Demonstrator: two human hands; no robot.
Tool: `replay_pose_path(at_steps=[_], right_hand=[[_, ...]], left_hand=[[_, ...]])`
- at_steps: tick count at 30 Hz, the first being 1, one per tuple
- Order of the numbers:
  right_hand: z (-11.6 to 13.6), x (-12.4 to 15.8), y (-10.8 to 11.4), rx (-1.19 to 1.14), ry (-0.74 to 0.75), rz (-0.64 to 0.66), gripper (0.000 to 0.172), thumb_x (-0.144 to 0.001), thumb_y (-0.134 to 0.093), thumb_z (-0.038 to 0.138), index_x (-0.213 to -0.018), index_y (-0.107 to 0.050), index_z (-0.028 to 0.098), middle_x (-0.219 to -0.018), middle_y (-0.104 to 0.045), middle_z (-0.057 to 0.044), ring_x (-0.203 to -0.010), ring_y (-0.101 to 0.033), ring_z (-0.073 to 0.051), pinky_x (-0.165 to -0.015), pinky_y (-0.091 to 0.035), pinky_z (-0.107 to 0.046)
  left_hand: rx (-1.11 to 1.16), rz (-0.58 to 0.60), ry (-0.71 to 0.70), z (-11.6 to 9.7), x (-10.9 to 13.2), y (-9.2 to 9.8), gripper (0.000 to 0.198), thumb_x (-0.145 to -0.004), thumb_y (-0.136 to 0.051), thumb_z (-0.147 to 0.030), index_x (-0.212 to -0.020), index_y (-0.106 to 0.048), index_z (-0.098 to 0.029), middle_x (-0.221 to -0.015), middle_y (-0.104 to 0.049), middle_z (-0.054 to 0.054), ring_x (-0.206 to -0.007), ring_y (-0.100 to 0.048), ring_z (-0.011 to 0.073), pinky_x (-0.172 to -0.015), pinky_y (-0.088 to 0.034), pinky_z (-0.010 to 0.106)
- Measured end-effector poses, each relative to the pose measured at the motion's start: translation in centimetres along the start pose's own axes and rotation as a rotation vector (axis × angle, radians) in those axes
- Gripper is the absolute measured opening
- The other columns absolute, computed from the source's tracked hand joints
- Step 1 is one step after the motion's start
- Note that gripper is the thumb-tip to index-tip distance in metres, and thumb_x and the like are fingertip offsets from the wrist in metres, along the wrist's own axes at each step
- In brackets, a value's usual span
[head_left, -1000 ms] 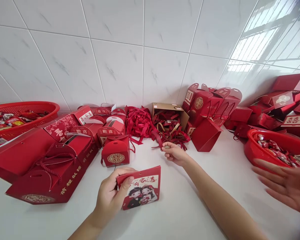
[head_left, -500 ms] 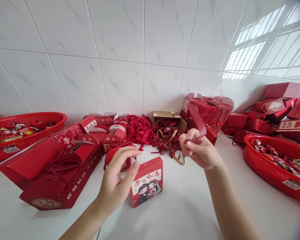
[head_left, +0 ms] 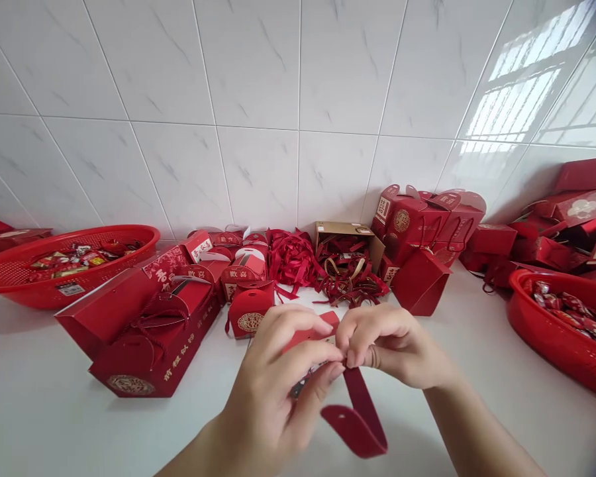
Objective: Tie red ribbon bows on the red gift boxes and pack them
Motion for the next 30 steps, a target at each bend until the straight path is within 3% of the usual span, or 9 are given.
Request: replay_pose_path(at_steps=[6, 12, 16, 19, 24, 30], right_hand=[[0.6, -0.1, -1.1, 0.180, 0.022, -0.009, 0.013, -0.088, -0.059, 0.010, -0.083, -0.069, 0.016, -0.081, -0.067, -0.005, -0.075, -0.063, -0.012, -0.067, -0.053, -0.023], [1.1, 0.2, -2.7, 0.294, 0.022, 0.030, 0.017, -0.090, -0.053, 0.009, -0.086, -0.068, 0.016, -0.082, -0.067, -0.006, -0.075, -0.062, -0.011, -0.066, -0.052, -0.022], [0.7, 0.5, -4.0, 0.329, -0.010, 0.077, 0.020, -0.091, -0.050, 0.008, -0.087, -0.068, 0.016, -0.084, -0.067, -0.007, -0.076, -0.062, -0.012, -0.067, -0.051, -0.022], [-0.1, 0.8, -5.1, 0.342, -0.043, 0.115, 0.024, -0.090, -0.047, 0.007, -0.086, -0.068, 0.018, -0.084, -0.066, -0.007, -0.076, -0.062, -0.013, -0.068, -0.051, -0.024], [-1.2, 1.2, -6.8, 0.314, -0.078, 0.164, 0.026, -0.088, -0.047, 0.006, -0.083, -0.069, 0.017, -0.081, -0.066, -0.008, -0.071, -0.061, -0.013, -0.064, -0.050, -0.024], [-1.3, 2.5, -8.2, 0.335, -0.130, 0.193, 0.026, -0.087, -0.049, 0.004, -0.085, -0.073, 0.014, -0.081, -0.068, -0.010, -0.071, -0.063, -0.013, -0.063, -0.049, -0.022]], left_hand=[[-0.027, -0.037, 0.041, 0.0, 2.2, 0.0, 0.021, -0.083, -0.057, -0.004, -0.100, -0.060, -0.015, -0.103, -0.056, 0.007, -0.106, -0.050, 0.0190, -0.096, -0.043, 0.031], [0.030, -0.089, 0.130, 0.7, 3.9, 0.4, 0.020, -0.083, -0.059, -0.006, -0.095, -0.061, -0.022, -0.100, -0.056, 0.004, -0.099, -0.055, 0.0157, -0.080, -0.051, 0.022], [0.038, -0.126, 0.182, 0.9, 5.6, 0.3, 0.023, -0.084, -0.054, -0.005, -0.094, -0.061, -0.024, -0.100, -0.057, 0.004, -0.100, -0.056, 0.0172, -0.082, -0.051, 0.026], [0.056, -0.136, 0.304, 1.6, 7.3, 0.1, 0.021, -0.087, -0.051, -0.008, -0.091, -0.061, -0.026, -0.104, -0.058, 0.005, -0.105, -0.055, 0.0191, -0.085, -0.051, 0.030], [0.120, -0.027, 0.452, 2.6, 9.5, -0.5, 0.013, -0.091, -0.051, -0.019, -0.085, -0.061, -0.025, -0.124, -0.057, 0.008, -0.125, -0.045, 0.0251, -0.097, -0.048, 0.041], [0.222, 0.138, 0.516, 2.6, 10.3, -0.7, 0.012, -0.090, -0.055, -0.028, -0.082, -0.063, -0.027, -0.136, -0.054, 0.005, -0.141, -0.023, 0.0289, -0.104, -0.041, 0.053]])
Point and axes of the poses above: each hand's wrist, its own x-axis away from the middle knuckle, its own y-axis out of the back of the hand, z = x × y, the point moved 7 cm from there along -x, towards the middle knuckle
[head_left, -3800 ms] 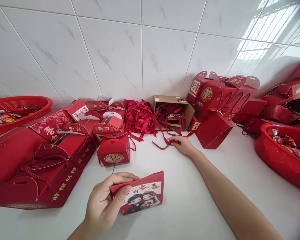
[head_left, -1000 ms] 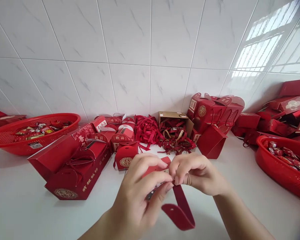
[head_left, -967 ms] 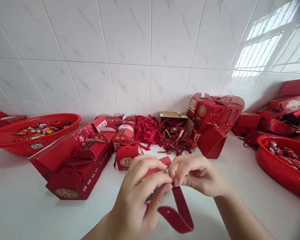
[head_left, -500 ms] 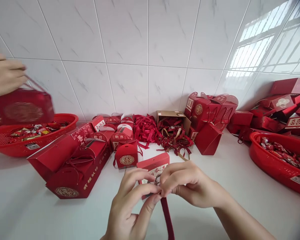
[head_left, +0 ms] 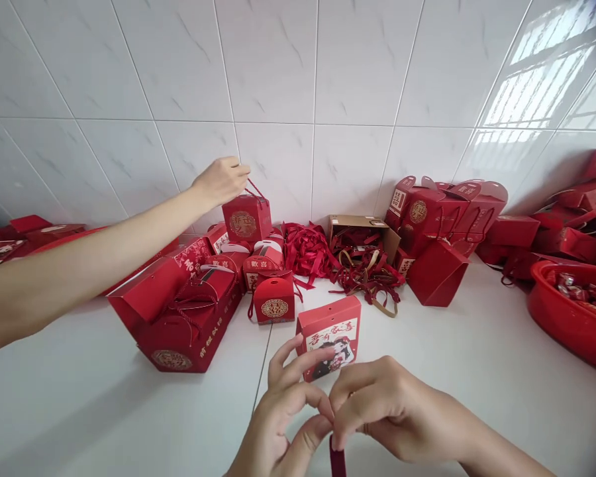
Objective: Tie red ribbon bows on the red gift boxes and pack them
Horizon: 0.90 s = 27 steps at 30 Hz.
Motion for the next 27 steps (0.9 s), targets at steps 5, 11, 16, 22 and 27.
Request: replay_pose_path(at_steps=[5, 11, 16, 22, 27], right_hand=[[-0.5, 1.6, 0.2, -0.012, -0.039, -0.133, 0.027, -0.089, -0.051, 0.005, -0.093, -0.074, 0.019, -0.085, -0.067, -0.008, -0.075, -0.064, -0.011, -0.068, -0.050, -0.020], [-2.6, 3.2, 2.7, -0.074, -0.055, -0.391, 0.018, -0.086, -0.062, 0.011, -0.087, -0.073, 0.026, -0.083, -0.065, -0.004, -0.078, -0.061, -0.013, -0.072, -0.051, -0.027], [-5.7, 4.5, 4.7, 0.135, -0.229, -0.624, 0.009, -0.085, -0.066, 0.025, -0.078, -0.071, 0.027, -0.137, -0.046, -0.006, -0.129, -0.042, -0.027, -0.105, -0.035, -0.048], [-8.3, 4.2, 4.3, 0.077, -0.274, -0.655, 0.008, -0.086, -0.064, 0.028, -0.083, -0.070, 0.024, -0.151, -0.032, -0.006, -0.140, -0.029, -0.028, -0.113, -0.027, -0.052], [-8.4, 4.2, 3.4, 0.146, -0.279, -0.701, 0.010, -0.087, -0.060, 0.023, -0.085, -0.070, 0.022, -0.141, -0.044, -0.011, -0.129, -0.046, -0.028, -0.097, -0.048, -0.044]], left_hand=[[-0.028, -0.017, -0.102, -0.3, 0.3, 0.0, 0.011, -0.089, -0.054, -0.022, -0.094, -0.062, -0.029, -0.127, -0.058, 0.005, -0.138, -0.028, 0.0269, -0.106, -0.038, 0.050], [-0.120, -0.379, 0.002, 2.1, -2.6, 2.3, 0.066, -0.081, -0.067, -0.030, -0.138, -0.033, -0.029, -0.136, -0.044, 0.011, -0.129, -0.041, 0.0284, -0.107, -0.034, 0.050], [0.114, -0.184, 0.162, 4.5, -6.3, 0.4, 0.077, -0.083, -0.065, -0.028, -0.146, -0.020, -0.029, -0.110, -0.062, 0.007, -0.105, -0.061, 0.0212, -0.093, -0.049, 0.038], [0.108, -0.153, 0.112, 4.5, -6.4, -0.9, 0.030, -0.087, -0.059, -0.028, -0.116, -0.058, -0.022, -0.095, -0.068, 0.005, -0.084, -0.065, 0.0180, -0.078, -0.053, 0.030], [0.031, -0.179, 0.015, 3.7, -6.1, -1.2, 0.013, -0.084, -0.059, -0.026, -0.086, -0.069, -0.018, -0.091, -0.067, 0.007, -0.088, -0.065, 0.0204, -0.080, -0.053, 0.033]])
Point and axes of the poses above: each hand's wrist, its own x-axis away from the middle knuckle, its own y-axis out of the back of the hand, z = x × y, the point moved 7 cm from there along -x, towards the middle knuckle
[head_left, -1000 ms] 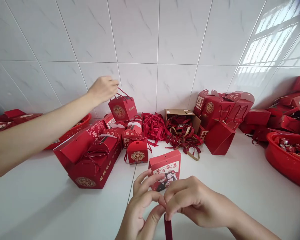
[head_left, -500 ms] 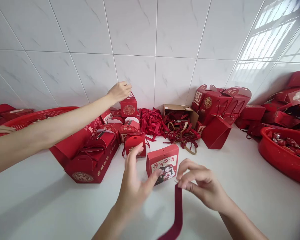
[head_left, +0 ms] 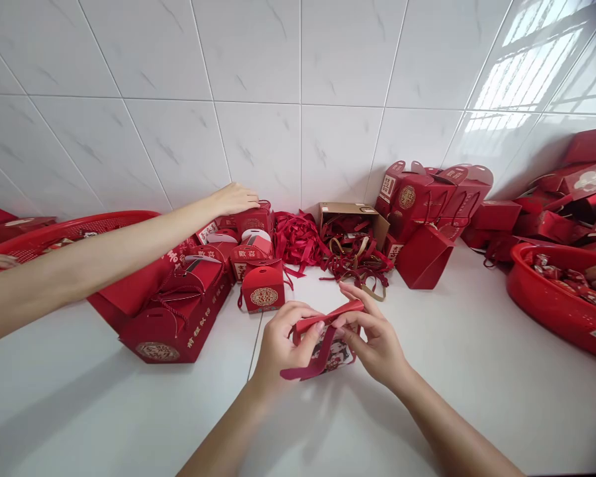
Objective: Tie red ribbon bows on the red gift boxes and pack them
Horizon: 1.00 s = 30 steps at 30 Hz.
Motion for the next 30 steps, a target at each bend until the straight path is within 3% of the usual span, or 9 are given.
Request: replay_pose_path(at_steps=[3, 7, 13, 17, 20, 23, 25, 28, 30], right_hand=[[0.3, 0.4, -0.1, 0.043, 0.030, -0.044, 0.011, -0.088, -0.059, 0.021, -0.088, -0.069, 0.022, -0.138, -0.046, -0.012, -0.122, -0.052, -0.027, -0.089, -0.052, -0.041], [1.0, 0.7, 0.0, 0.069, 0.069, -0.088, 0.010, -0.088, -0.058, 0.019, -0.089, -0.068, 0.022, -0.135, -0.048, -0.013, -0.118, -0.054, -0.027, -0.081, -0.055, -0.037], [1.4, 0.9, -0.1, 0.100, 0.110, -0.114, 0.013, -0.088, -0.055, 0.016, -0.091, -0.067, 0.022, -0.105, -0.053, -0.010, -0.096, -0.060, -0.021, -0.071, -0.056, -0.033], [1.6, 1.1, 0.0, 0.150, 0.143, -0.145, 0.015, -0.087, -0.055, 0.013, -0.091, -0.066, 0.022, -0.105, -0.052, -0.010, -0.106, -0.056, -0.023, -0.081, -0.055, -0.036], [1.7, 1.1, -0.1, 0.145, 0.124, -0.170, 0.015, -0.087, -0.055, 0.013, -0.092, -0.065, 0.023, -0.107, -0.051, -0.010, -0.108, -0.056, -0.024, -0.073, -0.056, -0.032], [1.8, 1.2, -0.3, 0.133, 0.111, -0.170, 0.016, -0.088, -0.053, 0.012, -0.092, -0.064, 0.023, -0.112, -0.049, -0.011, -0.097, -0.060, -0.020, -0.061, -0.054, -0.027], [2.0, 1.2, -0.3, 0.130, 0.134, -0.195, 0.015, -0.086, -0.055, 0.012, -0.093, -0.062, 0.023, -0.113, -0.050, -0.010, -0.100, -0.060, -0.021, -0.069, -0.055, -0.031], [1.4, 1.2, 0.1, 0.013, 0.115, -0.267, 0.037, -0.082, -0.062, 0.014, -0.114, -0.049, 0.027, -0.122, -0.050, -0.010, -0.107, -0.058, -0.023, -0.086, -0.053, -0.041], [0.2, 1.1, 0.1, -0.112, 0.000, -0.253, 0.046, -0.080, -0.066, 0.021, -0.120, -0.043, 0.027, -0.117, -0.055, -0.009, -0.092, -0.063, -0.020, -0.076, -0.055, -0.038]], left_hand=[[0.056, -0.008, 0.048, 0.4, 0.1, -0.3, 0.014, -0.085, -0.058, -0.027, -0.088, -0.068, -0.017, -0.101, -0.068, 0.009, -0.097, -0.065, 0.0220, -0.083, -0.054, 0.033], [0.117, 0.005, 0.119, 1.1, 0.3, -0.8, 0.015, -0.086, -0.058, -0.028, -0.090, -0.066, -0.017, -0.101, -0.069, 0.009, -0.095, -0.066, 0.0213, -0.081, -0.055, 0.032], [0.103, -0.019, 0.111, 1.0, 0.4, -0.9, 0.013, -0.086, -0.058, -0.028, -0.089, -0.065, -0.017, -0.095, -0.070, 0.008, -0.090, -0.066, 0.0201, -0.080, -0.054, 0.031], [0.106, -0.003, 0.106, 0.9, 0.4, -1.1, 0.013, -0.088, -0.056, -0.028, -0.089, -0.063, -0.017, -0.093, -0.069, 0.008, -0.088, -0.066, 0.0193, -0.079, -0.053, 0.030], [0.098, -0.004, 0.095, 0.7, 0.5, -1.0, 0.012, -0.088, -0.056, -0.027, -0.090, -0.063, -0.017, -0.094, -0.068, 0.007, -0.088, -0.066, 0.0192, -0.078, -0.053, 0.030], [0.107, 0.012, 0.089, 0.6, 0.6, -1.0, 0.012, -0.089, -0.055, -0.026, -0.091, -0.062, -0.017, -0.097, -0.068, 0.008, -0.092, -0.065, 0.0199, -0.081, -0.053, 0.031], [0.156, 0.057, 0.077, 0.5, 0.7, -1.2, 0.012, -0.090, -0.053, -0.025, -0.093, -0.062, -0.017, -0.100, -0.067, 0.009, -0.095, -0.065, 0.0197, -0.085, -0.052, 0.032], [0.259, 0.136, 0.047, 0.4, 0.9, -1.7, 0.014, -0.093, -0.050, -0.025, -0.096, -0.061, -0.017, -0.106, -0.064, 0.009, -0.100, -0.063, 0.0192, -0.087, -0.052, 0.031], [0.289, 0.171, 0.032, 0.4, 1.1, -1.8, 0.013, -0.093, -0.051, -0.026, -0.098, -0.060, -0.018, -0.108, -0.062, 0.008, -0.103, -0.061, 0.0194, -0.087, -0.051, 0.030]])
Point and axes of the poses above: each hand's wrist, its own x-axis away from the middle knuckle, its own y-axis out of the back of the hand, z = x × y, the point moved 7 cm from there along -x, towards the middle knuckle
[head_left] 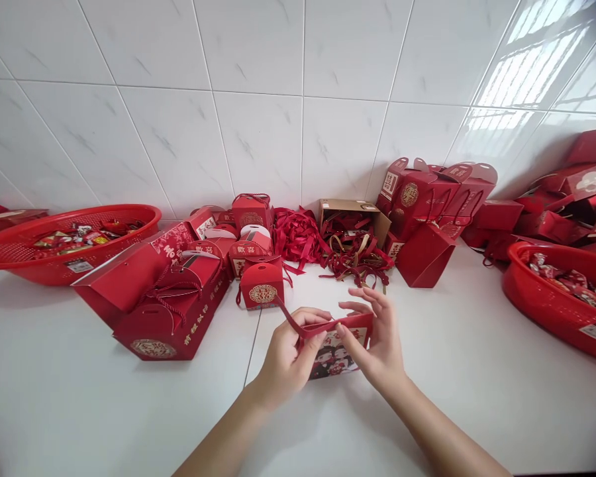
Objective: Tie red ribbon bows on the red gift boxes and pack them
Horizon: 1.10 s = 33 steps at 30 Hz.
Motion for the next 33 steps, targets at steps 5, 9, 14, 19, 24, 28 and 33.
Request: replay_pose_path(at_steps=[5, 9, 14, 19, 24, 28, 33], right_hand=[[-1.0, -0.1, 0.4, -0.022, -0.167, -0.008, 0.023, -0.079, -0.069, 0.032, -0.077, -0.049, 0.020, -0.064, -0.054, 0.003, -0.052, -0.050, -0.010, -0.046, -0.043, -0.021], [0.2, -0.3, 0.9, -0.009, -0.037, -0.041, 0.021, -0.082, -0.065, 0.026, -0.075, -0.045, 0.021, -0.062, -0.050, 0.005, -0.049, -0.047, -0.008, -0.044, -0.039, -0.020], [2.2, 0.2, 0.8, 0.031, 0.220, 0.008, 0.018, -0.079, -0.064, 0.015, -0.081, -0.047, 0.022, -0.069, -0.052, 0.003, -0.055, -0.049, -0.010, -0.047, -0.040, -0.022], [3.4, 0.7, 1.2, 0.048, 0.365, 0.016, 0.020, -0.076, -0.063, 0.010, -0.086, -0.049, 0.022, -0.070, -0.054, 0.000, -0.061, -0.050, -0.013, -0.052, -0.043, -0.026], [4.0, 0.5, 1.8, 0.067, 0.438, -0.014, 0.021, -0.074, -0.063, 0.011, -0.088, -0.049, 0.021, -0.070, -0.054, 0.000, -0.060, -0.051, -0.014, -0.053, -0.044, -0.029], [4.2, 0.5, 2.1, 0.075, 0.438, -0.013, 0.023, -0.073, -0.063, 0.010, -0.088, -0.050, 0.022, -0.070, -0.054, 0.000, -0.061, -0.051, -0.014, -0.054, -0.044, -0.030], [4.0, 0.7, 2.3, 0.039, 0.389, 0.026, 0.025, -0.074, -0.063, 0.008, -0.089, -0.050, 0.021, -0.072, -0.054, -0.001, -0.061, -0.051, -0.014, -0.053, -0.044, -0.028]], left_hand=[[0.022, 0.063, -0.004, 0.3, 0.8, 0.5, 0.035, -0.093, -0.053, -0.033, -0.126, -0.048, -0.024, -0.126, -0.054, 0.009, -0.121, -0.051, 0.0219, -0.102, -0.043, 0.033], [-0.034, -0.095, -0.022, -0.6, 0.5, 2.5, 0.028, -0.098, -0.039, -0.035, -0.105, -0.062, -0.021, -0.124, -0.057, 0.009, -0.121, -0.050, 0.0209, -0.102, -0.042, 0.031], [0.053, -0.401, -0.006, -3.0, -0.3, 3.7, 0.033, -0.086, -0.064, -0.030, -0.113, -0.046, -0.027, -0.085, -0.066, -0.001, -0.081, -0.065, 0.0144, -0.077, -0.054, 0.026], [-0.102, -0.198, -0.047, -4.5, -1.6, 2.8, 0.027, -0.090, -0.057, -0.028, -0.116, -0.050, -0.023, -0.083, -0.067, 0.002, -0.076, -0.067, 0.0152, -0.070, -0.055, 0.026], [-0.214, 0.027, -0.091, -4.5, -1.9, 2.7, 0.019, -0.089, -0.058, -0.022, -0.107, -0.064, -0.025, -0.100, -0.069, 0.005, -0.096, -0.066, 0.0170, -0.082, -0.055, 0.023], [-0.249, 0.143, -0.239, -5.5, -1.1, 1.4, 0.020, -0.085, -0.062, -0.012, -0.098, -0.062, -0.027, -0.105, -0.065, 0.004, -0.102, -0.063, 0.0173, -0.086, -0.054, 0.026], [-0.094, 0.034, -0.393, -6.5, 0.0, 0.9, 0.054, -0.078, -0.062, 0.001, -0.116, -0.035, -0.028, -0.115, -0.055, 0.010, -0.099, -0.064, 0.0210, -0.079, -0.059, 0.039]])
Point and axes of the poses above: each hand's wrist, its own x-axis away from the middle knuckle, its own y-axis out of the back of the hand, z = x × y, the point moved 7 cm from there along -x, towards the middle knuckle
